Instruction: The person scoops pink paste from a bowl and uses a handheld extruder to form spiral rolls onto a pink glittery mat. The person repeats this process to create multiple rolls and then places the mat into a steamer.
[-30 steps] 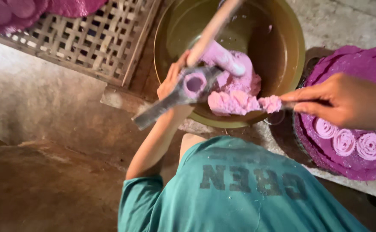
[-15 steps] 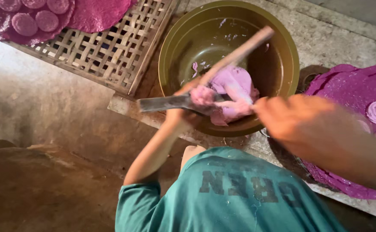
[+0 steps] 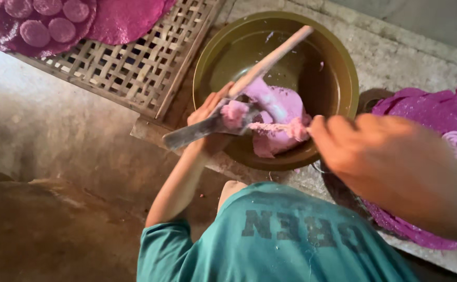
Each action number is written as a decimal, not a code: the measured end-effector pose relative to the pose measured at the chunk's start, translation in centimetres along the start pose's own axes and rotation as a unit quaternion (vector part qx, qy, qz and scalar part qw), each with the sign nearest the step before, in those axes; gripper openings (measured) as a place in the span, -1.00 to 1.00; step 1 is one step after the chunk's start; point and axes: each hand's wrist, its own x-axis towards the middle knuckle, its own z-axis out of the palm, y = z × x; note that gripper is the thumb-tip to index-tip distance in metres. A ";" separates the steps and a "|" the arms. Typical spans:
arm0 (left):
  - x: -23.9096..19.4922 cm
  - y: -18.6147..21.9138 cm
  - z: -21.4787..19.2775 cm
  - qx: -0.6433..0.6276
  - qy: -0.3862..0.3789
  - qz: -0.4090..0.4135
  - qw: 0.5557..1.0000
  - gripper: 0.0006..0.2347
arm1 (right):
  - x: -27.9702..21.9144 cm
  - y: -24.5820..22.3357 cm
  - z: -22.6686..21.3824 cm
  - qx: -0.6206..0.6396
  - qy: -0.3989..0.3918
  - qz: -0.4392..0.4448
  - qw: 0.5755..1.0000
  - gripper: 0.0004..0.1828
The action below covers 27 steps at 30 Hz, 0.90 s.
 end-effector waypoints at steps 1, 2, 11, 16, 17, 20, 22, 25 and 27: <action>0.3 0.1 -0.6 0.033 0.067 0.073 0.994 -0.44 | 0.1 0.3 0.2 -0.008 -0.008 -0.007 1.000 -0.64; 0.6 0.2 -1.0 0.047 0.060 0.093 0.993 -0.47 | 0.4 0.2 0.4 -0.014 -0.014 -0.014 1.000 -0.71; 0.8 2.2 0.5 0.040 -0.016 -0.053 0.998 -0.39 | 6.0 -2.9 1.2 0.026 -0.001 -0.021 0.999 -0.73; 2.1 0.1 -2.5 -0.091 0.086 -0.175 0.977 -0.48 | 2.1 0.0 2.3 0.178 0.031 0.102 0.978 -0.47; 3.1 0.0 -2.8 0.010 0.144 -0.082 0.986 -0.53 | 3.3 -0.2 4.4 0.232 0.080 0.127 0.961 -0.44; 2.7 0.6 -1.6 0.183 0.221 0.073 0.955 -0.65 | 5.6 -4.4 11.5 0.423 0.214 0.143 0.869 -0.34; 3.2 0.5 -1.4 0.144 0.210 0.043 0.966 -0.72 | 5.9 -7.3 14.5 0.497 0.258 0.145 0.815 -0.40; 3.8 -0.6 -1.9 0.183 0.223 0.069 0.955 -0.60 | 4.6 -8.8 15.9 0.566 0.224 0.187 0.771 -0.64; 3.9 -1.2 -1.7 0.198 0.219 0.053 0.954 -0.59 | 3.9 -7.7 16.0 0.660 0.206 0.156 0.705 -0.61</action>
